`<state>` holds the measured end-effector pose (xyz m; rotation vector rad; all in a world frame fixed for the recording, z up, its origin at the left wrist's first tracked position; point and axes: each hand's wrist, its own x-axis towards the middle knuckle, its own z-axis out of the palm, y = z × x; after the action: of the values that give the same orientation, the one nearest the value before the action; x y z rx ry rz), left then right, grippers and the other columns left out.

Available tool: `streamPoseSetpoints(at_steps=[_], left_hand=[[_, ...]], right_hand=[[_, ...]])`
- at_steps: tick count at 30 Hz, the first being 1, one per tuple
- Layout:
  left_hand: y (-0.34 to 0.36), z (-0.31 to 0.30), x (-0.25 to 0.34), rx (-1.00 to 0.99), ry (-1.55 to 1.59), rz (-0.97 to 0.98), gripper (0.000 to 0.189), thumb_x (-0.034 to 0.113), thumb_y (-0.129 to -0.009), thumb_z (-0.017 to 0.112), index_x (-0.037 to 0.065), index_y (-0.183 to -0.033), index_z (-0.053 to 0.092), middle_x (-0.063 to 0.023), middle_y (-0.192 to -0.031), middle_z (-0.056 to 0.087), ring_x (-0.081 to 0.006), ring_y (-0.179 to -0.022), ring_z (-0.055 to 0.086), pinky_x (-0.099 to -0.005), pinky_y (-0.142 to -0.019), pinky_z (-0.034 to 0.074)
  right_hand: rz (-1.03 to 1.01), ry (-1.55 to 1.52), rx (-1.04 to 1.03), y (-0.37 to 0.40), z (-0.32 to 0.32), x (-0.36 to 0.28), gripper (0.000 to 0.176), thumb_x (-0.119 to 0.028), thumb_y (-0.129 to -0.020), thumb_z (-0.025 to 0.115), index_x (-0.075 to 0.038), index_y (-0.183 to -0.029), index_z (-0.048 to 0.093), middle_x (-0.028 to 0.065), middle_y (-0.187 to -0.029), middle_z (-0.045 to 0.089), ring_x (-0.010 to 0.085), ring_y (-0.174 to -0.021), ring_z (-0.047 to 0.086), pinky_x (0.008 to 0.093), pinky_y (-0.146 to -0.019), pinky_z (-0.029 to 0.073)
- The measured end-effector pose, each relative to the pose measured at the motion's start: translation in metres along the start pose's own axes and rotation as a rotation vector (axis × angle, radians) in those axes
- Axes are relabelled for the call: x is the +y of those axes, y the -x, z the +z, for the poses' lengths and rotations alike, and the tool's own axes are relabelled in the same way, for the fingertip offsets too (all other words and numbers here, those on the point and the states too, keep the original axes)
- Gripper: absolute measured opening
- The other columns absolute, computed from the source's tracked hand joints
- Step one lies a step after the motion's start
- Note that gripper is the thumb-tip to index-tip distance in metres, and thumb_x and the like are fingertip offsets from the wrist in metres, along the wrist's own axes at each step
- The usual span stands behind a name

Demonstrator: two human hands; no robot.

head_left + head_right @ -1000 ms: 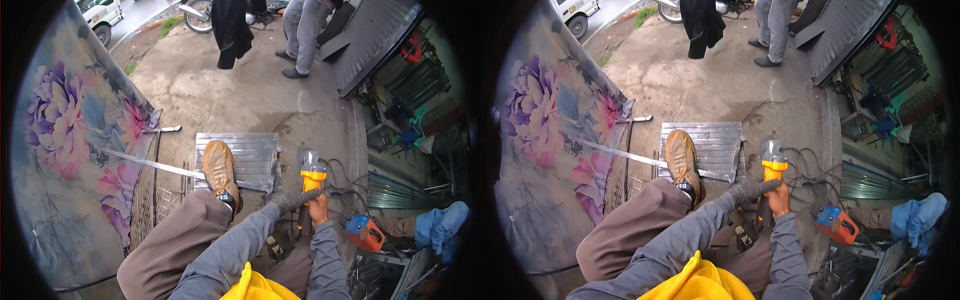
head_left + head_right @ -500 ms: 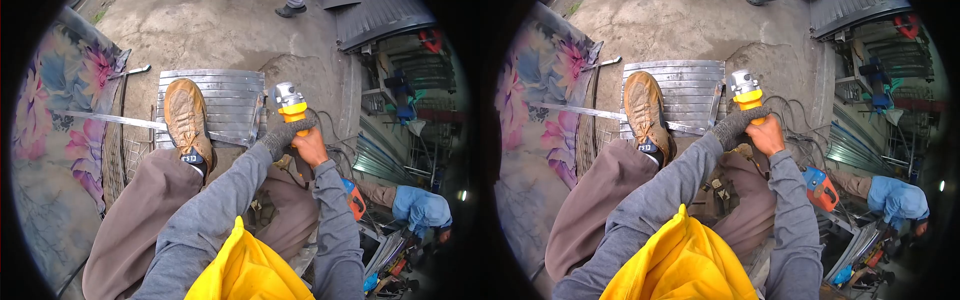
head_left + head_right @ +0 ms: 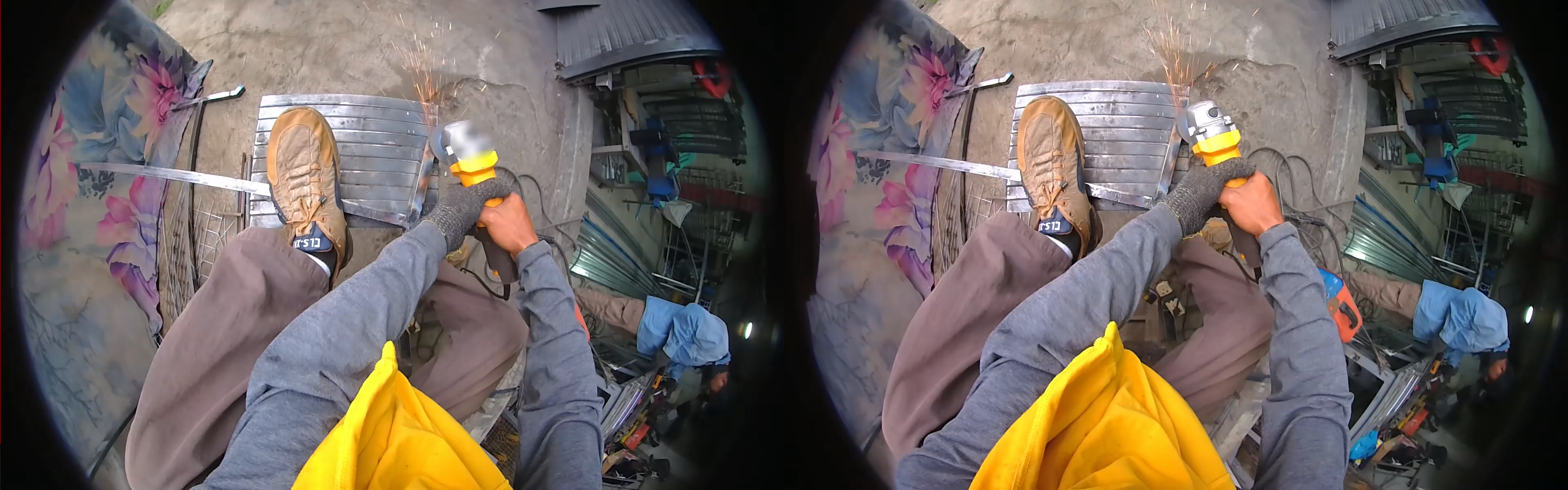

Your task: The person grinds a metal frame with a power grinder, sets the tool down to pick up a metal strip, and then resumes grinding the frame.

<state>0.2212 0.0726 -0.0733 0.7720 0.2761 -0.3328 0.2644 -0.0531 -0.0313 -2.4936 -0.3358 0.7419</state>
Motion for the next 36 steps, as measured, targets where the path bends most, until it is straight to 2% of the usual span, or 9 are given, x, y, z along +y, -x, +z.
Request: streamPoseSetpoints(at_steps=[6,19,25,27,29,31,32,34,36], left_hand=[[-0.014,0.001,0.002,0.090,0.031,-0.121,0.060,0.045,-0.073,0.079,0.006,-0.115,0.063,-0.0113,-0.100,0.066,-0.0226,-0.084,0.065,-0.0375,-0.068,0.054],[-0.011,0.001,0.020,0.062,0.132,-0.188,0.047,0.038,-0.077,0.076,0.011,-0.114,0.064,-0.0093,-0.100,0.066,-0.0222,-0.081,0.065,-0.0383,-0.064,0.054],[-0.007,-0.005,0.011,-0.018,0.037,-0.035,0.046,0.039,-0.079,0.074,0.014,-0.116,0.065,-0.0079,-0.101,0.066,-0.0217,-0.083,0.064,-0.0381,-0.063,0.053],[-0.002,-0.003,0.025,0.037,0.041,-0.194,0.036,0.033,-0.091,0.062,0.012,-0.120,0.063,-0.0084,-0.112,0.064,-0.0202,-0.099,0.064,-0.0378,-0.077,0.056],[-0.004,-0.006,0.032,0.014,0.023,-0.160,0.037,0.034,-0.089,0.065,0.013,-0.118,0.063,-0.0080,-0.111,0.065,-0.0198,-0.098,0.064,-0.0384,-0.076,0.056],[-0.005,-0.004,0.036,0.021,0.076,-0.266,0.036,0.034,-0.088,0.067,0.014,-0.117,0.063,-0.0081,-0.111,0.064,-0.0208,-0.096,0.065,-0.0393,-0.076,0.056],[-0.005,-0.001,0.031,0.058,0.063,-0.220,0.045,0.046,-0.078,0.072,0.016,-0.110,0.066,-0.0058,-0.099,0.066,-0.0202,-0.082,0.063,-0.0346,-0.058,0.051],[-0.006,0.001,0.021,0.064,0.052,-0.162,0.046,0.048,-0.078,0.073,0.016,-0.111,0.066,-0.0062,-0.099,0.066,-0.0208,-0.082,0.063,-0.0348,-0.059,0.051],[-0.010,-0.007,0.008,0.019,-0.037,-0.102,0.050,0.048,-0.077,0.073,0.015,-0.113,0.065,-0.0079,-0.100,0.066,-0.0220,-0.084,0.064,-0.0353,-0.060,0.052]], right_hand=[[0.054,-0.096,0.085,-0.007,0.003,-0.006,0.036,-0.026,-0.069,0.068,0.001,-0.094,0.068,0.0237,-0.093,0.069,0.0390,-0.091,0.067,0.0401,-0.076,0.052],[0.055,-0.049,0.075,-0.015,-0.004,-0.022,0.035,-0.026,-0.068,0.068,0.001,-0.091,0.069,0.0208,-0.090,0.070,0.0364,-0.086,0.068,0.0398,-0.074,0.052],[0.086,0.001,-0.001,-0.006,-0.011,-0.036,0.043,-0.032,-0.069,0.071,0.001,-0.095,0.069,0.0201,-0.090,0.071,0.0341,-0.088,0.069,0.0386,-0.075,0.053],[0.130,-0.073,0.028,-0.003,-0.010,-0.047,0.046,-0.035,-0.069,0.073,0.001,-0.097,0.069,0.0201,-0.091,0.071,0.0331,-0.089,0.070,0.0385,-0.076,0.053],[0.153,-0.003,0.101,-0.013,-0.003,-0.036,0.046,-0.034,-0.069,0.073,0.001,-0.098,0.069,0.0203,-0.093,0.071,0.0325,-0.092,0.069,0.0388,-0.078,0.053],[0.138,-0.037,0.132,-0.014,0.000,-0.033,0.035,-0.022,-0.072,0.072,0.004,-0.094,0.067,0.0125,-0.086,0.071,0.0202,-0.078,0.067,0.0349,-0.070,0.052],[0.135,-0.031,0.136,-0.012,-0.002,-0.031,0.035,-0.022,-0.072,0.072,0.004,-0.094,0.067,0.0125,-0.086,0.071,0.0202,-0.078,0.067,0.0349,-0.070,0.052],[0.136,-0.066,0.005,-0.011,-0.007,-0.026,0.044,-0.031,-0.070,0.072,0.001,-0.099,0.069,0.0203,-0.093,0.071,0.0325,-0.091,0.069,0.0390,-0.078,0.052],[0.134,-0.126,-0.014,-0.015,0.001,-0.010,0.043,-0.031,-0.070,0.071,0.001,-0.098,0.069,0.0201,-0.092,0.071,0.0323,-0.090,0.069,0.0388,-0.077,0.052]])
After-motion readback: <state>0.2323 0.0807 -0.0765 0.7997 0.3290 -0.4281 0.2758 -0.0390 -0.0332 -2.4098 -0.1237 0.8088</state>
